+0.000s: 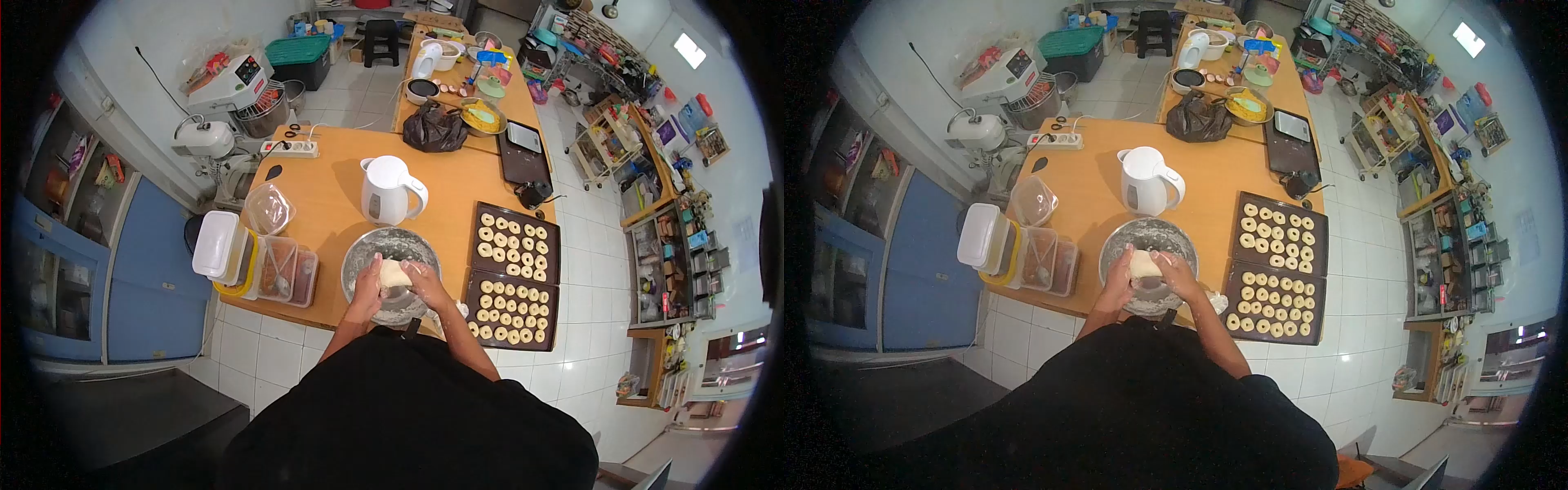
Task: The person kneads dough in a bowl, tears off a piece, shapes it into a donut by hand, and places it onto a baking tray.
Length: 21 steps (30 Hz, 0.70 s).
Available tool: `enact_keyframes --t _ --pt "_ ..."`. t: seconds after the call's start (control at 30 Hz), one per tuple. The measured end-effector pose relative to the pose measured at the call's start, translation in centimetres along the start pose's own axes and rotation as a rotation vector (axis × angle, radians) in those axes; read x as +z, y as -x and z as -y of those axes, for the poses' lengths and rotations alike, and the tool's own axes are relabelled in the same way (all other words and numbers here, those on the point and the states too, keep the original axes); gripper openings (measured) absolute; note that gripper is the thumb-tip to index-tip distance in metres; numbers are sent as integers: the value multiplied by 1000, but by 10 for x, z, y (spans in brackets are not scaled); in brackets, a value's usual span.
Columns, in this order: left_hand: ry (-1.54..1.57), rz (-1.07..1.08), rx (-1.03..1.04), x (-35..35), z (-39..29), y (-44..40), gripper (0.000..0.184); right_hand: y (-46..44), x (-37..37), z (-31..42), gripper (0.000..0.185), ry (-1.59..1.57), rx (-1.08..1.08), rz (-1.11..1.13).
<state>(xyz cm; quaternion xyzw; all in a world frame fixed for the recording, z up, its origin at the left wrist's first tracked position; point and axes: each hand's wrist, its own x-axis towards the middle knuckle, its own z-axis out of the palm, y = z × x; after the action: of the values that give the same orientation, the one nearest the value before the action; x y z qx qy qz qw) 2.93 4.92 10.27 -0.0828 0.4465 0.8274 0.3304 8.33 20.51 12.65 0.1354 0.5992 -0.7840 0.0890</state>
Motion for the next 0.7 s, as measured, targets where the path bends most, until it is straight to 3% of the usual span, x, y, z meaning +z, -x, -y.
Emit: enact_keyframes --t 0.07,0.27,0.33,0.47,0.57,0.63,0.67,0.7 --pt "3 -3 -4 -8 1 -1 40 3 -2 3 35 114 13 25" --pt "16 -78 33 5 -18 9 41 8 -6 8 33 60 58 17" --pt "14 -80 44 8 -23 13 41 5 -6 3 31 -98 -25 7" --pt "16 -48 81 6 -26 11 43 11 -16 13 30 -101 -32 62" --pt "53 -42 52 14 -34 16 43 8 -24 3 32 -283 35 120" --pt "94 -28 23 18 -33 15 43 3 -20 -4 40 -735 -24 399" --pt "174 102 -76 16 -29 11 42 3 -19 -7 40 -731 -25 398" --pt "252 230 -172 15 -28 8 41 12 1 15 45 -761 48 214"
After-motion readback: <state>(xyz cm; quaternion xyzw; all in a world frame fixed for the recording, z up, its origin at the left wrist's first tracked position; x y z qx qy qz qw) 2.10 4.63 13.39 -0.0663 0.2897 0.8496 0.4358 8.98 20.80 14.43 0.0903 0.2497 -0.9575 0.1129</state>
